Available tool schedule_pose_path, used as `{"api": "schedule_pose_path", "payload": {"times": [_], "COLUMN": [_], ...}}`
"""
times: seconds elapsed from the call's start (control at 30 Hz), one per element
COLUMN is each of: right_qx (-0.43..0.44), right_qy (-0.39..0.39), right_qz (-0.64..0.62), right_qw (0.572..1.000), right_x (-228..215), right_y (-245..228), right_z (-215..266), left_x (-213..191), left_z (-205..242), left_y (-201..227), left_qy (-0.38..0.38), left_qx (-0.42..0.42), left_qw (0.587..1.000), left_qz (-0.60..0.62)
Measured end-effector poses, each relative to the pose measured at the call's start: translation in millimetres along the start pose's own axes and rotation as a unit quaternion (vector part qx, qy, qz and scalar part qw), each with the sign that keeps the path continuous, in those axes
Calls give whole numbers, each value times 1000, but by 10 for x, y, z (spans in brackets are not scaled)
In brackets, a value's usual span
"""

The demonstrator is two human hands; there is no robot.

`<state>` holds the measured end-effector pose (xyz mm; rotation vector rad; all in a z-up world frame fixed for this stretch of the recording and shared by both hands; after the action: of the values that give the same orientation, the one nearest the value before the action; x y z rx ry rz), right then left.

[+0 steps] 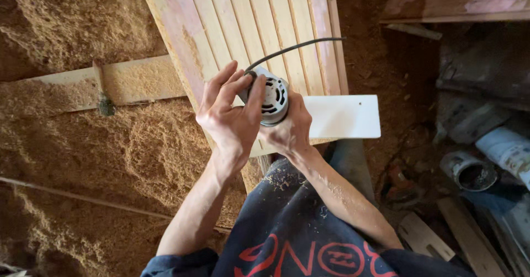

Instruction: The person uses a handheld electric router with a guide block to cut parallel grooves into a long wooden plank. They periodically stop to measure the groove spacing with a tape measure and mark the wood with a pencil before continuing the routing.

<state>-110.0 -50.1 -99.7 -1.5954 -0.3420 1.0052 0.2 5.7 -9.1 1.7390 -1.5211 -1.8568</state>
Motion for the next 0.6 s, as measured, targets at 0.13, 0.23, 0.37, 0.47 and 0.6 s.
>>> {"api": "schedule_pose_path", "payload": {"times": [0.13, 0.23, 0.37, 0.47, 0.6], "right_qx": [0, -53, -98, -122, -100], "right_qy": [4, 3, 1, -27, -70], "right_qz": [59, 76, 72, 65, -20], "right_qw": [998, 996, 993, 990, 992], "right_x": [104, 131, 217, 333, 513], "right_y": [77, 76, 22, -28, -51], "right_z": [277, 460, 697, 809, 969], "left_x": [-24, -98, -346, -569, -802], "left_z": [399, 615, 876, 957, 1182], "left_y": [-126, -183, -202, -227, -411], "left_qy": [4, -6, -40, -56, -90], "left_qx": [-42, -85, -146, -57, -86], "left_qw": [995, 985, 972, 992, 986], "left_qz": [86, 153, 177, 94, 108]}}
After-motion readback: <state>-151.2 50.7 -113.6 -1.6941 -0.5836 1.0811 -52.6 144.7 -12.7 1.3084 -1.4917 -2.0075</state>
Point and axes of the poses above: each hand's wrist, its own z-axis away from the middle knuckle, its own x-axis out of the palm, y = z × x, the point moved 2 cm from there along -z, towards the middle knuckle, and after that the axes turned 9 degrees about -y, right-handed, at the moved point
